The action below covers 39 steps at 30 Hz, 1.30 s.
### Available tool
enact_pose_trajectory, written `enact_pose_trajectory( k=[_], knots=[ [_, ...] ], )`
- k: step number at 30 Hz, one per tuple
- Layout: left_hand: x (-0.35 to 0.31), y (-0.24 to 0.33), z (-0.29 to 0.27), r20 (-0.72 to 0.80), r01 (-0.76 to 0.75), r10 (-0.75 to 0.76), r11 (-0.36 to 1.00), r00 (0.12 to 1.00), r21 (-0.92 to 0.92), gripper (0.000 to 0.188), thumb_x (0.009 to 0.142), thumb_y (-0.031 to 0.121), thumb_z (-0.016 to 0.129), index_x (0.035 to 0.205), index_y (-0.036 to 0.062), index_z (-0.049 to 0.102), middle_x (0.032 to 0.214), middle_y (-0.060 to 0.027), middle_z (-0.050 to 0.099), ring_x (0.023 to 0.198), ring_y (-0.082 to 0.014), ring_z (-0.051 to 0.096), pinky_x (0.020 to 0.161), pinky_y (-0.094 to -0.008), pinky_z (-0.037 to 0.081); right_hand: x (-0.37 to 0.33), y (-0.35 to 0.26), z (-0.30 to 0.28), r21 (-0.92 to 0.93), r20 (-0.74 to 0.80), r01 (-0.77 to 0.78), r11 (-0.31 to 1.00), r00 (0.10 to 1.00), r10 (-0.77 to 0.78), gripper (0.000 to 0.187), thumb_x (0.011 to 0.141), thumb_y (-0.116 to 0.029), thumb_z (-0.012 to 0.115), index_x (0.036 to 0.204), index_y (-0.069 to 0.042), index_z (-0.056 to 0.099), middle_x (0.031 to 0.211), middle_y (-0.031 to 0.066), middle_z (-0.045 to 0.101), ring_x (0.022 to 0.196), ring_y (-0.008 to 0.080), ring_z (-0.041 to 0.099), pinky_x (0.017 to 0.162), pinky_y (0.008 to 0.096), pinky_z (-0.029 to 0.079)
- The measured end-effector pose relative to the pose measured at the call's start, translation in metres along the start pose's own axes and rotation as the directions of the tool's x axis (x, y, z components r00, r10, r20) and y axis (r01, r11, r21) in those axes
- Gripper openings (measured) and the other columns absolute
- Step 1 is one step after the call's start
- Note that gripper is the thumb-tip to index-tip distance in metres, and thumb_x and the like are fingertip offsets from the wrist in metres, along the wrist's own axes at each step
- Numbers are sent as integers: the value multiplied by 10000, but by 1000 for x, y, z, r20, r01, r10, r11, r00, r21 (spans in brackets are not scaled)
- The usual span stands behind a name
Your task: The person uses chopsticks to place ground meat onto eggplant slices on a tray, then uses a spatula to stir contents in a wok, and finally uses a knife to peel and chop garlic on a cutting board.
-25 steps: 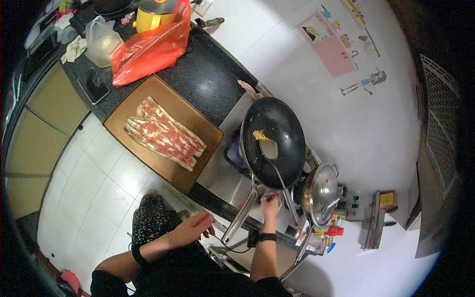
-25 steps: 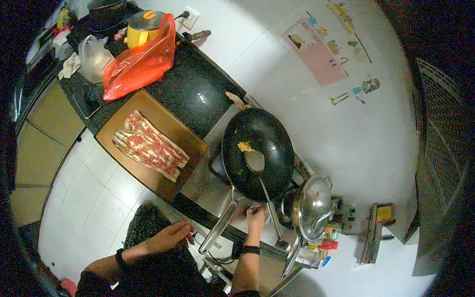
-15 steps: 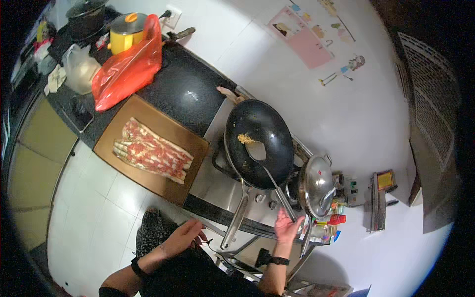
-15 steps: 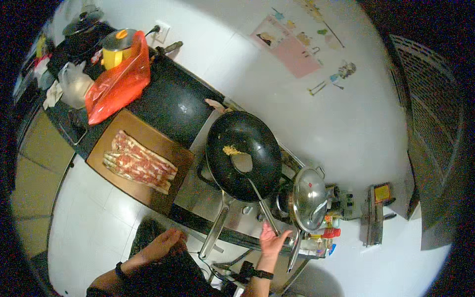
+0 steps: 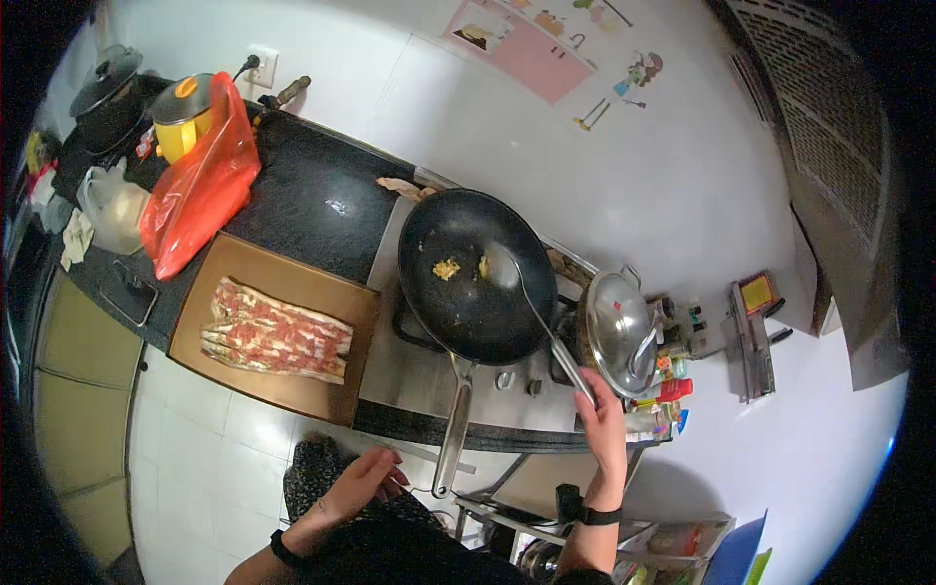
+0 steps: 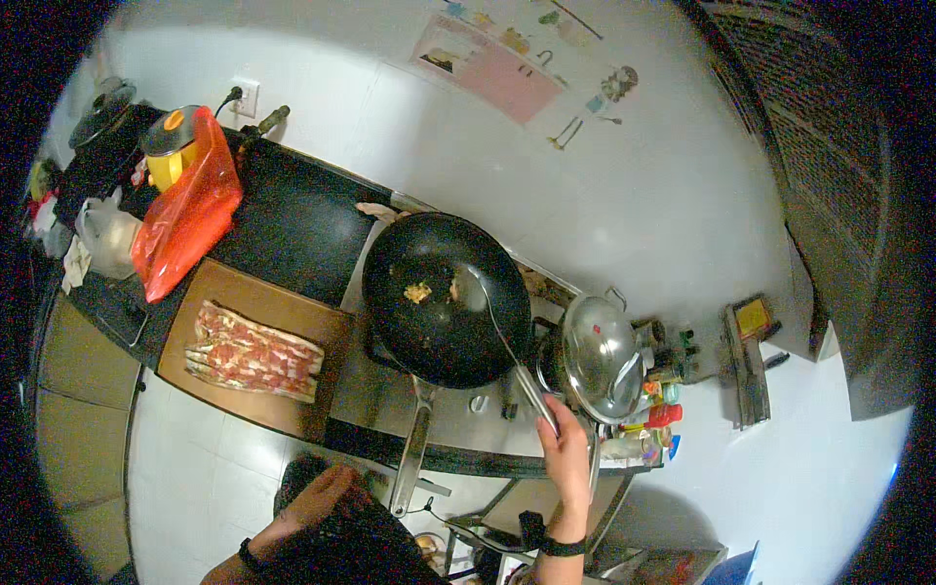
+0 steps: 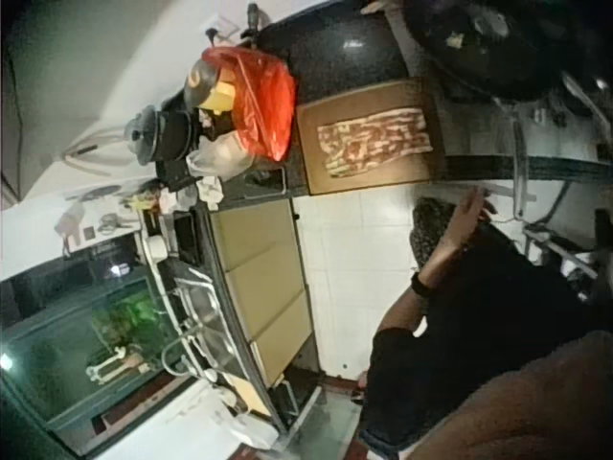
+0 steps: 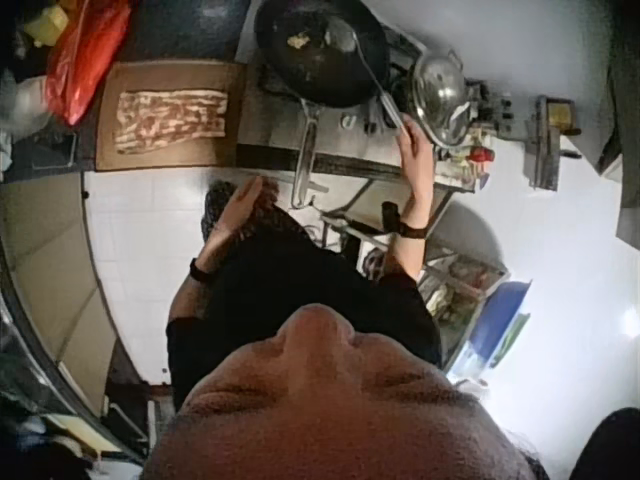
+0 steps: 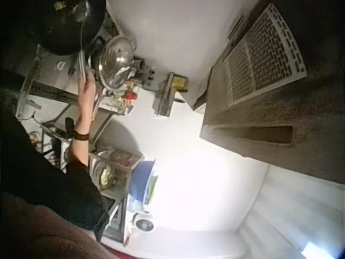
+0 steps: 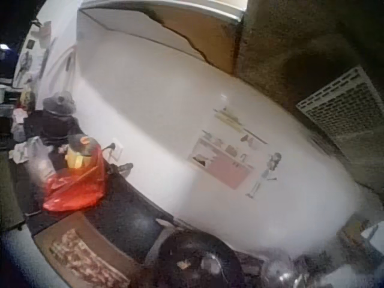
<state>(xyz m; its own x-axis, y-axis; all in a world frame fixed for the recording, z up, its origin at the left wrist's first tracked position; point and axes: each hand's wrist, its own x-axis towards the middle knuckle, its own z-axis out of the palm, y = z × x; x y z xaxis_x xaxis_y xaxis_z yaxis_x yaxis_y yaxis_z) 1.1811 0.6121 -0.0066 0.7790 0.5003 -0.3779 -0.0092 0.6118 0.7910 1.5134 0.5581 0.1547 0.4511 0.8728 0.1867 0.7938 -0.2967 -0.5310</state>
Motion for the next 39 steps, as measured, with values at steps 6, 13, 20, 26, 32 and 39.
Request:
enact_pose_trajectory(
  k=[6,13,20,26,32,39],
  knots=[
    [2,-2,-3,30,16,-15,999,999,-30,423,1008,432,356,1141,55,494,910,-71,645,760,-119,581,647,-242,453,50,-35,33,-378,-59,174,909,976,-211,341,849,-33,586,1187,-71,575,883,175,571,790,378,588,693,414,478],
    [-5,6,-1,4,0,0,1000,1000,12,417,1008,438,349,1132,68,493,907,-65,650,774,-109,585,640,-231,434,69,-35,54,-452,3,286,845,948,-319,390,840,-45,575,1224,-112,556,866,163,534,713,369,593,605,439,493],
    [-4,-1,-1,-27,11,-12,1000,1000,-28,417,1006,445,348,1115,69,493,914,-66,652,775,-113,591,636,-237,446,40,-39,23,-407,140,375,833,927,-349,475,773,35,603,1224,-111,577,806,132,521,670,329,575,586,408,462],
    [6,8,7,42,-40,36,994,998,97,441,1006,441,353,1151,47,487,921,-71,650,774,-116,592,645,-241,459,34,-19,31,-403,98,340,850,939,-329,544,741,77,585,1241,-137,577,803,125,500,672,310,566,595,381,461],
    [12,29,37,80,-57,48,992,996,114,489,1000,435,388,1253,25,475,939,-38,608,815,-99,559,670,-251,477,34,-2,29,-326,136,337,883,941,-309,494,786,32,574,1246,-146,576,807,132,488,687,322,553,612,387,462],
    [25,22,52,69,-35,28,995,997,92,421,993,339,461,1265,19,464,882,-20,592,704,-74,527,627,-225,458,27,25,14,103,8,48,994,999,-49,321,874,-57,620,1192,-14,599,914,53,628,779,137,577,680,256,456]
  ],
)
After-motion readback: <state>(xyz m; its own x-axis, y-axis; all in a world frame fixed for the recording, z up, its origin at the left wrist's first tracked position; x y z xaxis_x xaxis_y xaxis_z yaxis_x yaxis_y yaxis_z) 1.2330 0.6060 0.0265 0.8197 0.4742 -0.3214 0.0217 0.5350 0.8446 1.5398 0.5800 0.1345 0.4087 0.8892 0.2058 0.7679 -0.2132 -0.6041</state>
